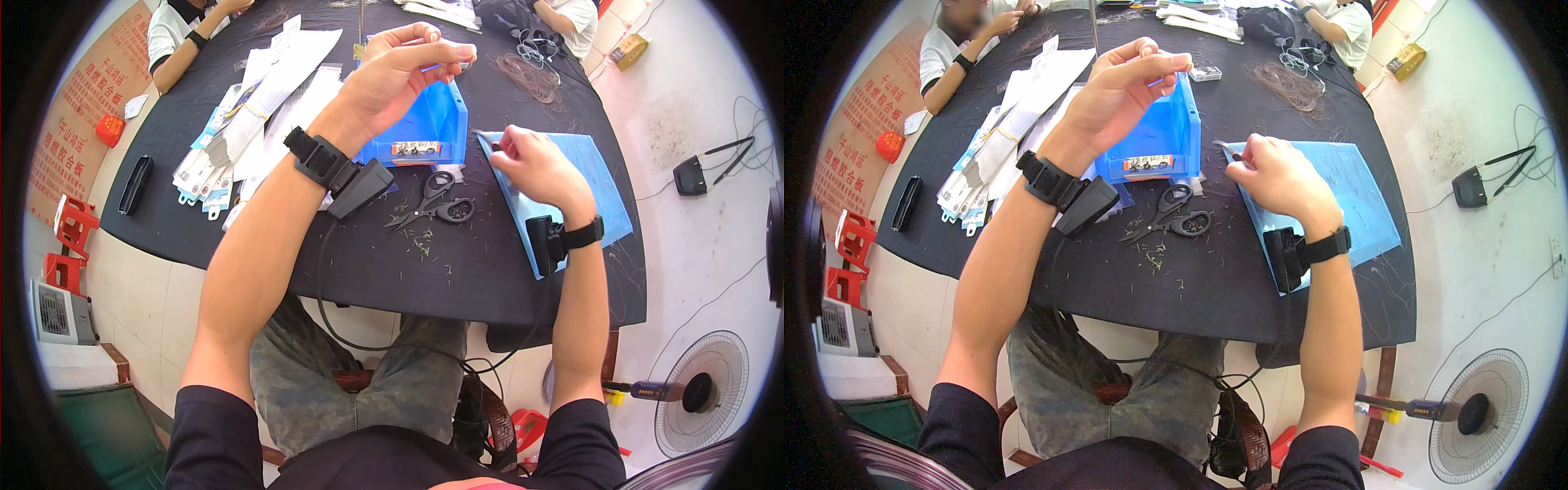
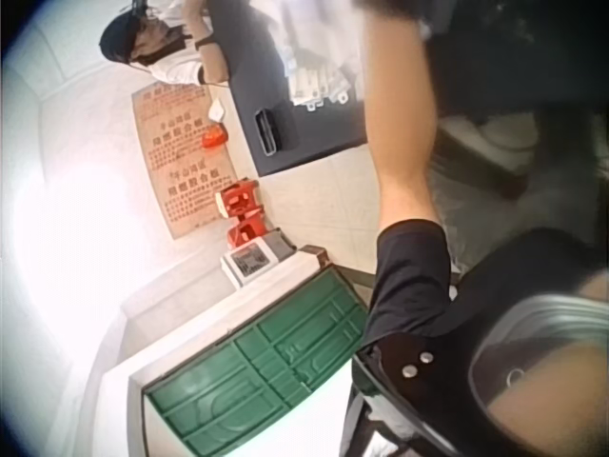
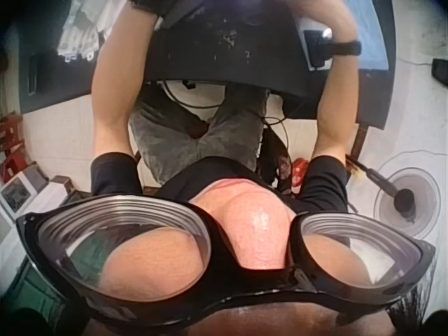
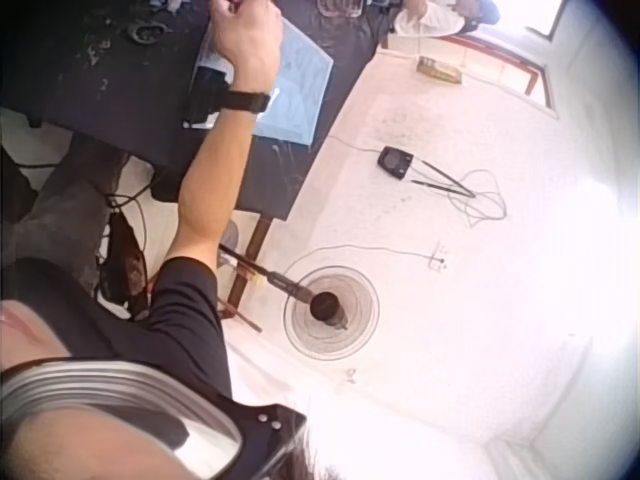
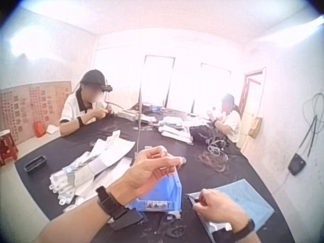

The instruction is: The recorder is assembling fishing hook rigs by threading line through small beads and attaching hooks.

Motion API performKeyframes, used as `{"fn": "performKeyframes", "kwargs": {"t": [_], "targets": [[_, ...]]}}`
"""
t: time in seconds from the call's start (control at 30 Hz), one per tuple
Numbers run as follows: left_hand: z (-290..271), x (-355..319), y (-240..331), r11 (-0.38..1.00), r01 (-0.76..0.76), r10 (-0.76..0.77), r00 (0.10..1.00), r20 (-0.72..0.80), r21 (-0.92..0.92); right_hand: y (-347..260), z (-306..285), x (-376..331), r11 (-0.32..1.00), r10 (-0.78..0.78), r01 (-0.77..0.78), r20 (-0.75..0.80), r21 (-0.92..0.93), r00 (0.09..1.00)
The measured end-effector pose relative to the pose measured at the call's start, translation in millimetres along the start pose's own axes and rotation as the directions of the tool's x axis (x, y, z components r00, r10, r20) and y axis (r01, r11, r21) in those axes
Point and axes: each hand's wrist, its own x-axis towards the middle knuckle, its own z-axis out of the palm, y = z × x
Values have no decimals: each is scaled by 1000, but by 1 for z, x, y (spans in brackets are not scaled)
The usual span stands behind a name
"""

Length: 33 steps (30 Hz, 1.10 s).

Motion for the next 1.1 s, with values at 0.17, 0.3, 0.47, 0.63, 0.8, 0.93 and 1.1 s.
{"fn": "performKeyframes", "kwargs": {"t": [0.17, 0.3, 0.47, 0.63, 0.8, 0.93, 1.1], "targets": [[-1, -1, -2, 1000, -13, 13, 1000, -21, 11, 6, -5, 6, 930, 120, -108, -13, 353, 993], [1, -2, -3, 1000, -18, 18, 997, -75, 7, -5, -15, 6, 679, 118, -42, -53, 733, 992], [8, -1, -5, 999, -52, 53, 993, -108, 11, -39, 0, 9, 370, 16, 220, -243, 903, 970], [16, -2, -4, 996, -79, 82, 986, -147, 29, -64, 20, 4, 335, 15, 284, -307, 898, 952], [23, -4, -4, 998, -58, 60, 984, -170, 19, -70, 20, 1, 375, 54, 307, -351, 875, 935], [29, -5, -4, 999, -52, 49, 982, -183, -10, -71, 21, 1, 384, 56, 307, -353, 871, 934], [34, -6, -5, 998, -70, 68, 972, -223, 0, -72, 22, -1, 389, 67, 289, -339, 875, 938]]}}
